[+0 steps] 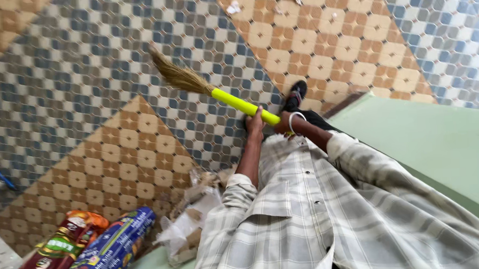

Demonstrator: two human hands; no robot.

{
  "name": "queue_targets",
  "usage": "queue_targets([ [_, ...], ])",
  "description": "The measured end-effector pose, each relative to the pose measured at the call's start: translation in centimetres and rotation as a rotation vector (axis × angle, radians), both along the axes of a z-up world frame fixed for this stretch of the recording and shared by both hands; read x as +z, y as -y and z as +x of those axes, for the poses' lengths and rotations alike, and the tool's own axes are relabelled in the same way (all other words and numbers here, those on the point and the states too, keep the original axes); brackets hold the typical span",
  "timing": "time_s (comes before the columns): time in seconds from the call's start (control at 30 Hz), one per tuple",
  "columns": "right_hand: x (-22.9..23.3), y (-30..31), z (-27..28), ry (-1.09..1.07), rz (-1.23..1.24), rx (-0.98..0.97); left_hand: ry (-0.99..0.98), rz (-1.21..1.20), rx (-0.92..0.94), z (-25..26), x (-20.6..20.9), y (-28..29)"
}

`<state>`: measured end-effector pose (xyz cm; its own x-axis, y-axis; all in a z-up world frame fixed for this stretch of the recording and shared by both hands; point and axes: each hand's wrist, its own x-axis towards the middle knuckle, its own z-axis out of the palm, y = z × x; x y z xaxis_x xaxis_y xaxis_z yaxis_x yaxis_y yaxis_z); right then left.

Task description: The person sweeps a tiled floor using a broom with a yellow handle, moving scraps of paper and debris into piles while walking across the room.

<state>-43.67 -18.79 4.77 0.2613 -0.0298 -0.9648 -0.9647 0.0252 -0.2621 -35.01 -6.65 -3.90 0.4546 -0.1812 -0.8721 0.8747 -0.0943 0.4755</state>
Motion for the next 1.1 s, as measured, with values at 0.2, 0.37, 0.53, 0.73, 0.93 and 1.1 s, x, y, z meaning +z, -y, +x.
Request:
queue_targets([
  [0.2, -6.4, 7.0, -8.4, 0.057, -0.206, 0.221, 0.0, 0.012, -0.325, -8.5, -0.8, 6.2],
  [0.37, -8.1, 11.5, -12.5, -0.072, 0.049, -0.856, -0.251, -0.219, -0.487, -14.1, 1.1, 14.4],
  [0.53, -8.0, 13.6, -14.4, -0.013, -0.109, -1.26, -0.029, -0.244, -0.74, -13.9, 0.4, 20.1],
  [0.73, -7.7, 13.7, -11.3, 0.274, -0.147, -1.231, -0.052, -0.437, -0.709, -8.1, 3.3, 19.9],
  [0.93, -3.7, 11.4, -9.4, 0.365, -0.004, -1.128, -0.315, -0.484, -0.49, -6.0, 7.5, 15.2],
  [1.1, -2.0, 9.0, -8.2, 0.316, 0.039, -0.843, -0.3, -0.445, -0.417, -6.3, 10.8, 12.6],
])
